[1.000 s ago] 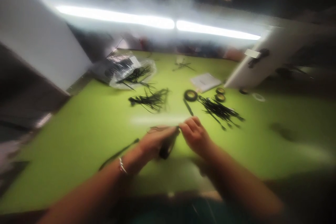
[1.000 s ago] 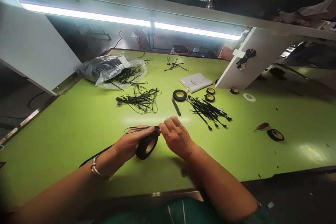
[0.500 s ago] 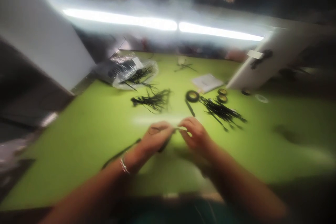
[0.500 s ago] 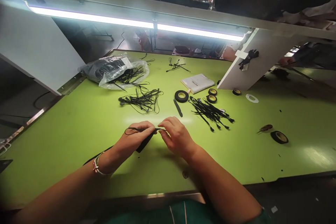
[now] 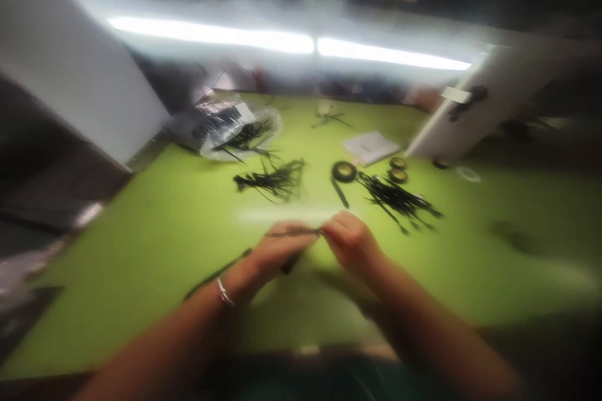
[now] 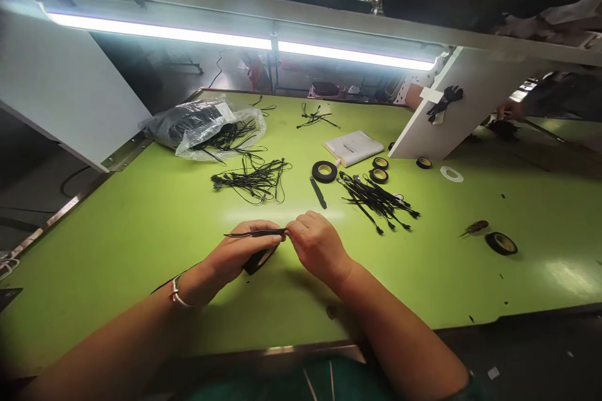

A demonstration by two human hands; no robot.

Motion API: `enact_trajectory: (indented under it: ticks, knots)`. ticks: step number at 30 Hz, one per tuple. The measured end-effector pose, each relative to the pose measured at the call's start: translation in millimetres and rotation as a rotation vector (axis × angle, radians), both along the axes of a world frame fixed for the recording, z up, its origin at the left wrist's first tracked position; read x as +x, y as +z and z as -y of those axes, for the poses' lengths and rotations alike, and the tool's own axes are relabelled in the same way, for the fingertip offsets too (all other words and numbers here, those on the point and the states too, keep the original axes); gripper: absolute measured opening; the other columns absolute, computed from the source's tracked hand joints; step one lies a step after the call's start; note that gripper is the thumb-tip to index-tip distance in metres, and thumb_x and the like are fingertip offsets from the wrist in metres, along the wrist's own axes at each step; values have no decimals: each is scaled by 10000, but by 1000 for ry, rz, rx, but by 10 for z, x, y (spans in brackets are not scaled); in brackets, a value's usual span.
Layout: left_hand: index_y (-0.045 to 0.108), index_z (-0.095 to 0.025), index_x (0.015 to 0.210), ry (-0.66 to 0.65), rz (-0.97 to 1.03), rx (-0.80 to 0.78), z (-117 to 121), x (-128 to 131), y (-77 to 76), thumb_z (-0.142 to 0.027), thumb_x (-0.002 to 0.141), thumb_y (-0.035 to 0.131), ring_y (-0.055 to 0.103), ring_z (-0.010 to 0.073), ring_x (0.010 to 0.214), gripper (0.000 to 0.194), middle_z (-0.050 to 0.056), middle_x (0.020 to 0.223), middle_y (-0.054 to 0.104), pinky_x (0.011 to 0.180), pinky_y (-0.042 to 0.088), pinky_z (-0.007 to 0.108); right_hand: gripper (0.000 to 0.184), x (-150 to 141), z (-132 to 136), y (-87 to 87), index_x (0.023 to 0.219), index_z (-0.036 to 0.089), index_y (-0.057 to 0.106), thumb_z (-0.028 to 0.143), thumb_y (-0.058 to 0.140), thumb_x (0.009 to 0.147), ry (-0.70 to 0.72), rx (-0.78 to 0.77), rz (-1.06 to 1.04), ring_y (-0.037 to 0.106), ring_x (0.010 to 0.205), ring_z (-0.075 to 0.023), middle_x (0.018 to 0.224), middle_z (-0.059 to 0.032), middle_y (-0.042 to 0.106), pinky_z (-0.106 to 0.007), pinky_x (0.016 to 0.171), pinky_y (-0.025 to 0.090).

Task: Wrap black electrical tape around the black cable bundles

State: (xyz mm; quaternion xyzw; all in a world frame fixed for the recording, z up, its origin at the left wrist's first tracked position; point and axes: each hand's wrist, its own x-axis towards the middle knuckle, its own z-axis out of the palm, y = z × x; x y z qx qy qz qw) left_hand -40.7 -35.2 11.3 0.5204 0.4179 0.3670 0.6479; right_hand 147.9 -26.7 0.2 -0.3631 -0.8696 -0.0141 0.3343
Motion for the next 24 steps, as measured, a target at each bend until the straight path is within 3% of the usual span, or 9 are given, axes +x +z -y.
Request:
enact_trajectory:
  ticks: [4, 9, 14, 17, 20, 22, 24]
  knots:
    - [704, -108, 729, 50, 73, -160, -45, -22, -63, -322, 642, 746, 571, 165, 621, 235, 56, 660, 659, 592, 412, 281, 195, -3, 1, -17, 775, 169, 603, 90, 467, 890, -66, 232, 131, 404, 645, -172, 611, -25, 527, -303, 632, 346]
    - [688, -104, 663, 133, 113, -212, -39, 4, -42, -316, 650, 725, 573, 165, 633, 215, 59, 662, 659, 611, 425, 285, 140, 5, 17, -60, 971, 133, 623, 94, 517, 888, -59, 314, 149, 455, 694, -174, 710, -43, 618, -318, 671, 364]
    - [668, -123, 646, 177, -20, -38, -35, 16, -95, -270, 681, 702, 520, 132, 601, 154, 13, 609, 591, 588, 402, 262, 173, -42, 54, -36, 735, 182, 590, 150, 514, 888, -96, 100, 114, 452, 660, -171, 624, -22, 558, -310, 642, 351]
    - [656, -139, 648, 185, -192, 219, -41, 15, -149, -223, 717, 652, 531, 140, 651, 109, 17, 649, 598, 634, 420, 266, 82, -64, 59, -16, 884, 162, 609, 210, 543, 871, -31, -59, 101, 509, 765, -193, 772, -53, 628, -320, 715, 384]
    - [660, -149, 687, 175, -317, 471, -26, 24, -185, -188, 751, 606, 540, 148, 685, 92, 38, 726, 622, 646, 428, 271, 141, -79, 66, -49, 914, 154, 606, 108, 492, 844, -22, -130, 199, 503, 724, -190, 761, -56, 626, -312, 680, 375]
    - [658, -150, 696, 179, -350, 526, -8, 31, -181, -199, 762, 609, 540, 150, 687, 96, 44, 737, 619, 641, 427, 273, 169, -85, 76, -76, 769, 171, 576, 48, 466, 807, -42, -167, 239, 460, 629, -167, 665, -32, 583, -289, 615, 347]
    - [650, -150, 708, 169, -313, 445, 8, 31, -150, -241, 772, 626, 534, 143, 653, 114, 37, 709, 607, 606, 421, 265, 185, -87, 91, -77, 699, 186, 532, 48, 464, 802, -64, -186, 220, 437, 598, -152, 633, -16, 556, -276, 592, 328]
